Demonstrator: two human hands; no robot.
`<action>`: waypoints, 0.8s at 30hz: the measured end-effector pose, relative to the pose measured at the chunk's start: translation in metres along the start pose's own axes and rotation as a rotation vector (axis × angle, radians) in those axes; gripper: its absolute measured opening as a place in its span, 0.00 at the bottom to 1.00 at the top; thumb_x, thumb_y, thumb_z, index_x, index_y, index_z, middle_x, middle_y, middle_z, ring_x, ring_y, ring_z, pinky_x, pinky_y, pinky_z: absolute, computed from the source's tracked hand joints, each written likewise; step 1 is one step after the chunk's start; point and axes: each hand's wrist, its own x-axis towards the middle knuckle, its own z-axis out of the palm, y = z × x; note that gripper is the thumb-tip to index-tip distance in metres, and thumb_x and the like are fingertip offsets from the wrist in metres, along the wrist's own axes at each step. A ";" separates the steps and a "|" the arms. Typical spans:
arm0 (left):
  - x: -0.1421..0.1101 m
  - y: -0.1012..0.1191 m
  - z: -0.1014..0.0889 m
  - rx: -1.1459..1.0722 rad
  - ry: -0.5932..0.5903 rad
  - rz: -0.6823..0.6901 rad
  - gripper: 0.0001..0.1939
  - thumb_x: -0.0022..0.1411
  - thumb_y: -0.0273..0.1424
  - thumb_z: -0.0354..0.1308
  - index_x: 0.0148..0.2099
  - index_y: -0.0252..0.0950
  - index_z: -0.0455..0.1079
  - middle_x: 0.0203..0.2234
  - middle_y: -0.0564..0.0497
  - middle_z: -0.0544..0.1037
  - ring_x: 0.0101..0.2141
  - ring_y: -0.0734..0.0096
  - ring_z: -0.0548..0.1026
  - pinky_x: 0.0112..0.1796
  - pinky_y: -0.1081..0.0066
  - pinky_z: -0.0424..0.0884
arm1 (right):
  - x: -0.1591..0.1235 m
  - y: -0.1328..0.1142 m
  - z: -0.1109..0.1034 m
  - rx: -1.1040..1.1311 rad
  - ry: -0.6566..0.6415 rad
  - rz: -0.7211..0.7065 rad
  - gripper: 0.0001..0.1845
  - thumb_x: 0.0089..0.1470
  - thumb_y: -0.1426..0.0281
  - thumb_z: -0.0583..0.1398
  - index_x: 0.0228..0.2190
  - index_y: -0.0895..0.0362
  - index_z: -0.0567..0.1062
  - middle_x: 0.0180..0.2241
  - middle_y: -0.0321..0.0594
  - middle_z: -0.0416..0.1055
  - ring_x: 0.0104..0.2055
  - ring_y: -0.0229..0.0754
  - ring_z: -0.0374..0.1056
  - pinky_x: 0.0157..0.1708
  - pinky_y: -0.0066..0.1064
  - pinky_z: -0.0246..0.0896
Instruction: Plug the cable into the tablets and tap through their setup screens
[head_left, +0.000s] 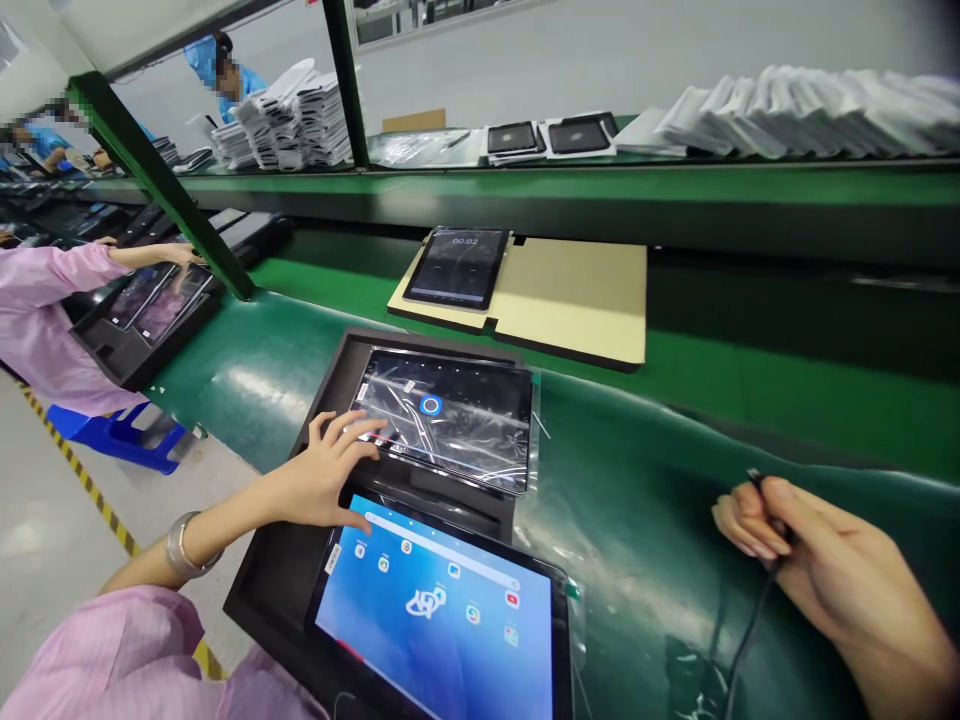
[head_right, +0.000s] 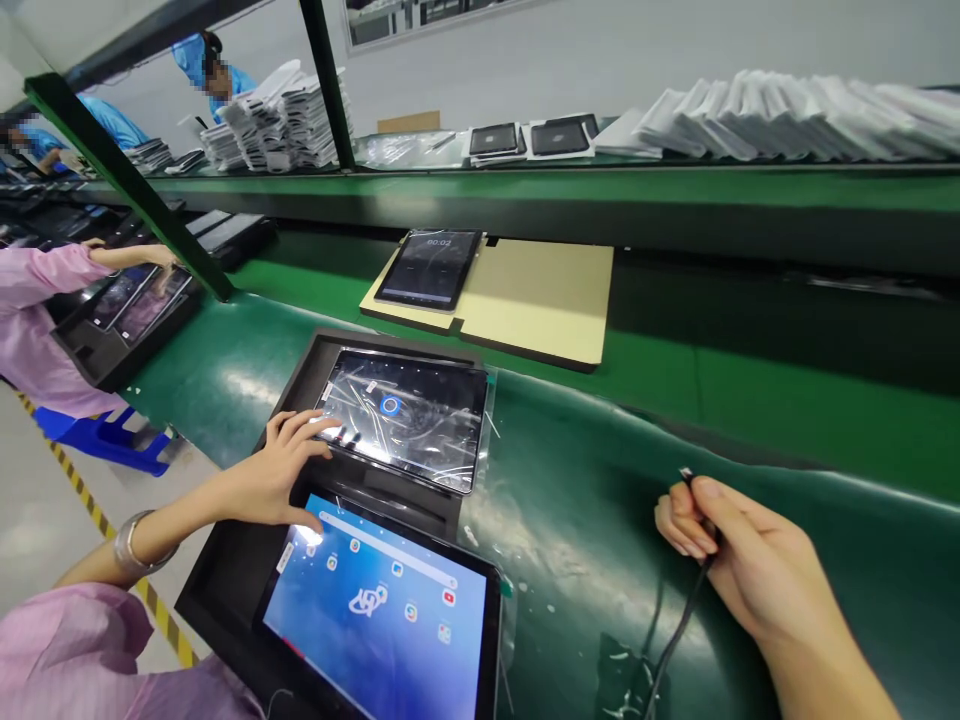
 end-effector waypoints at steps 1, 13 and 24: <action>-0.002 0.000 0.003 0.017 0.010 0.006 0.42 0.53 0.60 0.69 0.58 0.40 0.61 0.69 0.33 0.60 0.70 0.35 0.52 0.64 0.34 0.44 | -0.001 0.000 0.001 0.004 0.005 -0.002 0.31 0.50 0.45 0.70 0.15 0.54 0.69 0.14 0.35 0.52 0.19 0.38 0.52 0.21 0.37 0.45; 0.021 -0.108 0.040 -0.569 0.635 -0.442 0.26 0.60 0.22 0.57 0.60 0.38 0.61 0.63 0.40 0.68 0.65 0.56 0.67 0.67 0.50 0.59 | -0.013 0.002 -0.003 0.129 0.025 -0.009 0.31 0.52 0.47 0.70 0.16 0.55 0.66 0.15 0.34 0.51 0.18 0.36 0.50 0.18 0.33 0.46; -0.071 -0.150 0.041 -0.764 0.988 -0.703 0.24 0.52 0.22 0.61 0.52 0.39 0.70 0.67 0.41 0.67 0.62 0.48 0.72 0.63 0.44 0.67 | -0.025 -0.001 0.015 0.295 0.152 0.065 0.24 0.42 0.59 0.79 0.30 0.58 0.75 0.18 0.24 0.50 0.15 0.25 0.46 0.10 0.15 0.43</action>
